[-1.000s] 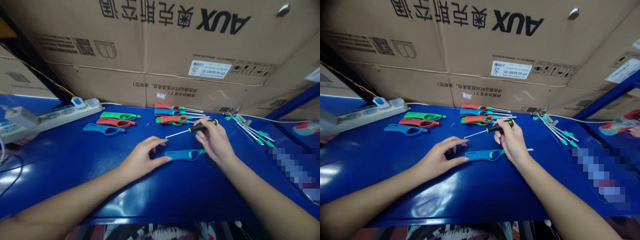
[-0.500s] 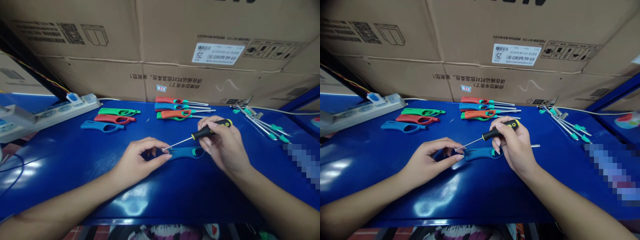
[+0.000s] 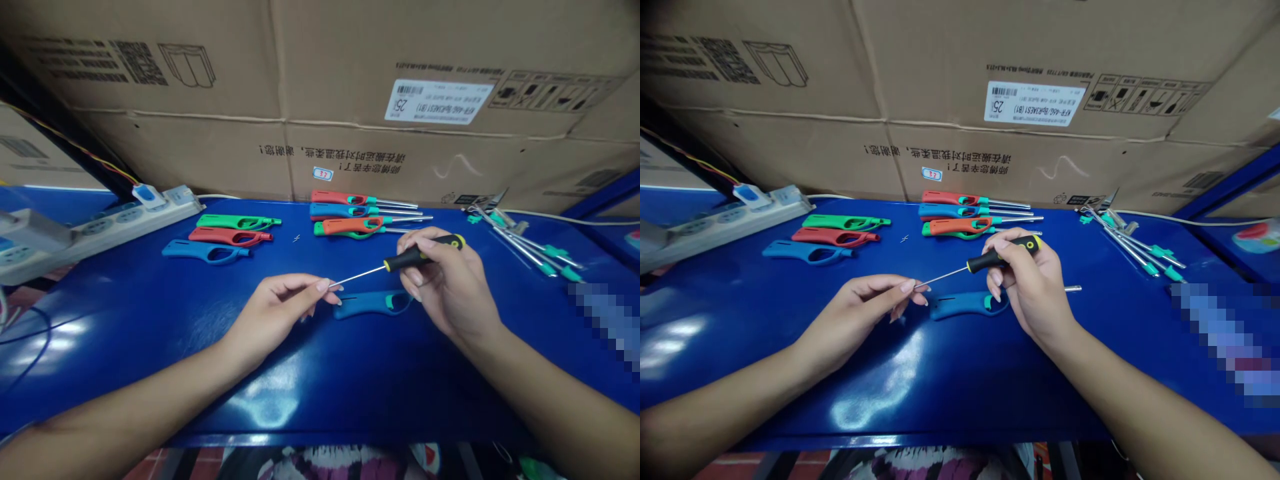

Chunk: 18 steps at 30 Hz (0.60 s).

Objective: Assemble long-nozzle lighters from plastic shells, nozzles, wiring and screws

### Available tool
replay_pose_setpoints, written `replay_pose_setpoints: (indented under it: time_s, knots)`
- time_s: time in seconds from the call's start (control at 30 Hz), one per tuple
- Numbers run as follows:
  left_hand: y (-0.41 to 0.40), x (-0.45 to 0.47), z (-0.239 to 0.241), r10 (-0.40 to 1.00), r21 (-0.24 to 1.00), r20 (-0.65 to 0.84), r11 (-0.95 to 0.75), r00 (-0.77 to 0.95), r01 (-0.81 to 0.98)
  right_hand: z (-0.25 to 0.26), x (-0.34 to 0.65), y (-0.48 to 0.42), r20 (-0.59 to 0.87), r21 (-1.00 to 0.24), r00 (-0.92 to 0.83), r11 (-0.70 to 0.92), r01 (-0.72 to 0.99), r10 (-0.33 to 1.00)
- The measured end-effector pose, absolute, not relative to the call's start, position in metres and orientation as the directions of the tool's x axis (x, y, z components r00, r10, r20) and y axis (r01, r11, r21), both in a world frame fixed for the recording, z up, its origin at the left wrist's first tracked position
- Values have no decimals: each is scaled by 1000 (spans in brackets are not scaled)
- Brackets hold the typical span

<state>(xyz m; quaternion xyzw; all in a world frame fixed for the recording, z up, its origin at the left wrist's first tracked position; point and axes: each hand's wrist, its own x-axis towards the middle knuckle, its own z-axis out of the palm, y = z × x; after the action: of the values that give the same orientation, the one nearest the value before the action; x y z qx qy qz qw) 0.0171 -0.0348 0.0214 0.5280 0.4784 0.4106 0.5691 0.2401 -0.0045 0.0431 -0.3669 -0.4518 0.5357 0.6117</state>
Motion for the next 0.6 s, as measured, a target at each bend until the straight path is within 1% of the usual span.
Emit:
replay_pose_setpoints:
  time_s: [0.1, 0.17, 0.37, 0.6]
  knots:
    - [-33, 19, 18, 955, 960, -222, 249, 196, -126, 40, 240, -5, 179, -934, 20, 176, -310, 984]
    - [-33, 20, 17, 943, 939, -266, 300, 201, -170, 38, 239, -5, 188, -937, 15, 183, -298, 982]
    - [-33, 19, 17, 921, 909, -313, 361, 230, -207, 35, 237, -5, 211, -942, -1, 203, -269, 978]
    - [-31, 20, 16, 917, 906, -306, 363, 257, -216, 38, 238, -5, 229, -936, 26, 228, -268, 973]
